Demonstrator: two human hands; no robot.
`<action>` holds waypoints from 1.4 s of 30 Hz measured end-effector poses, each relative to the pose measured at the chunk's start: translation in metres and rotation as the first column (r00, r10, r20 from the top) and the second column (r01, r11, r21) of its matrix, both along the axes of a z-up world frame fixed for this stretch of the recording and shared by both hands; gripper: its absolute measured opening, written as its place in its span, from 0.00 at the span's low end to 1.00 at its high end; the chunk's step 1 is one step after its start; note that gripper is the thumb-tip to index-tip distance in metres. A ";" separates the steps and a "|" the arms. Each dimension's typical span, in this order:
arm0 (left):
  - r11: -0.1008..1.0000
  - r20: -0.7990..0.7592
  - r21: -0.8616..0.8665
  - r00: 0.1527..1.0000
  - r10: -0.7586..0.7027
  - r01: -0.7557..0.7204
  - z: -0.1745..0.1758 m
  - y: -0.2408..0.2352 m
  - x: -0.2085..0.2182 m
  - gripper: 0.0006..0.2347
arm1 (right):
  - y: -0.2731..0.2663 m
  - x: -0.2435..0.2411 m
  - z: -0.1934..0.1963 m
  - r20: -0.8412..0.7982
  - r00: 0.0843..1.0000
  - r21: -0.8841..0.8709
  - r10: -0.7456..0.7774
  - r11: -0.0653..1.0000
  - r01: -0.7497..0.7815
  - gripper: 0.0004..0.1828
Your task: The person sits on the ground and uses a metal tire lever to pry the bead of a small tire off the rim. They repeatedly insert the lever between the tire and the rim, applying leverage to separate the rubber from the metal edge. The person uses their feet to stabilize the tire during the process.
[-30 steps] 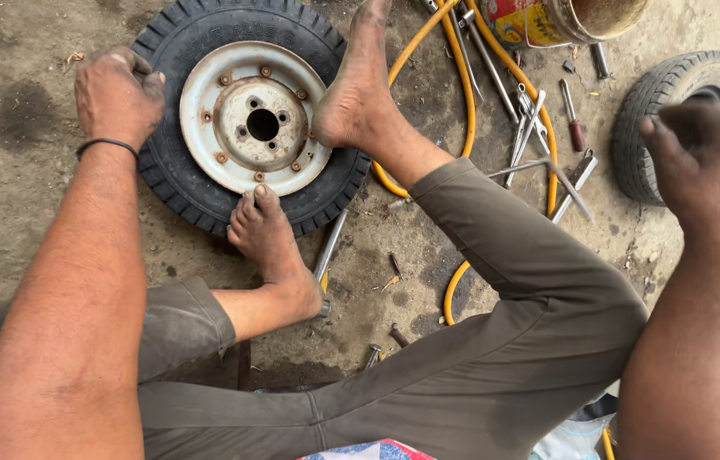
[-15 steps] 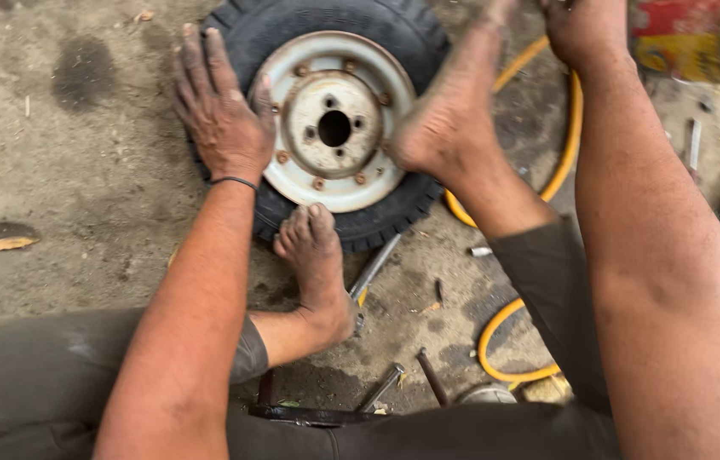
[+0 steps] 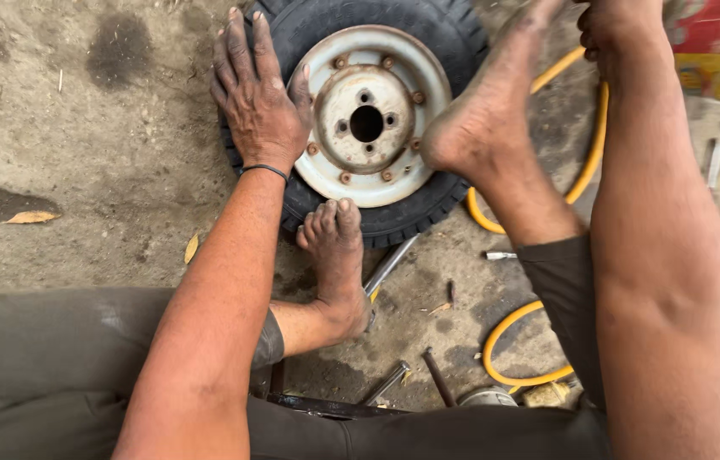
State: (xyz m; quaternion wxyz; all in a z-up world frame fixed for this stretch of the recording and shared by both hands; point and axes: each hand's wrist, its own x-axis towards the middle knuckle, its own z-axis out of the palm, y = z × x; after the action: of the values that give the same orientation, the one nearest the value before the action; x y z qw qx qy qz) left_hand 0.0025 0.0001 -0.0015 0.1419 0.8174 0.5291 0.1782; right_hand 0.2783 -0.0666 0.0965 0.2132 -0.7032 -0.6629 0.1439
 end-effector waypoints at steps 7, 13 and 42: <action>0.990 0.076 -0.144 0.997 0.022 -0.011 0.004 0.020 0.006 0.34 | -0.029 -0.037 0.031 -0.331 0.868 -0.160 -0.371 0.928 0.336 0.71; 0.900 0.103 -0.436 0.992 0.079 -0.026 0.019 0.040 -0.008 0.25 | -0.021 -0.069 0.083 -0.284 0.780 -0.436 -0.557 0.800 0.413 0.72; 0.925 0.302 -0.262 0.934 -0.192 0.274 0.189 0.026 -0.064 0.09 | -0.020 -0.146 0.119 -0.506 0.857 -0.548 -0.097 0.803 -0.233 0.13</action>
State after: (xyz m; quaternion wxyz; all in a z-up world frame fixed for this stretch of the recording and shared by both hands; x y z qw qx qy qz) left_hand -0.0614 0.0261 0.1871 0.3554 0.8118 0.4236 0.1876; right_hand 0.1323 -0.0866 0.2154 0.1455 -0.6448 -0.5295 0.5317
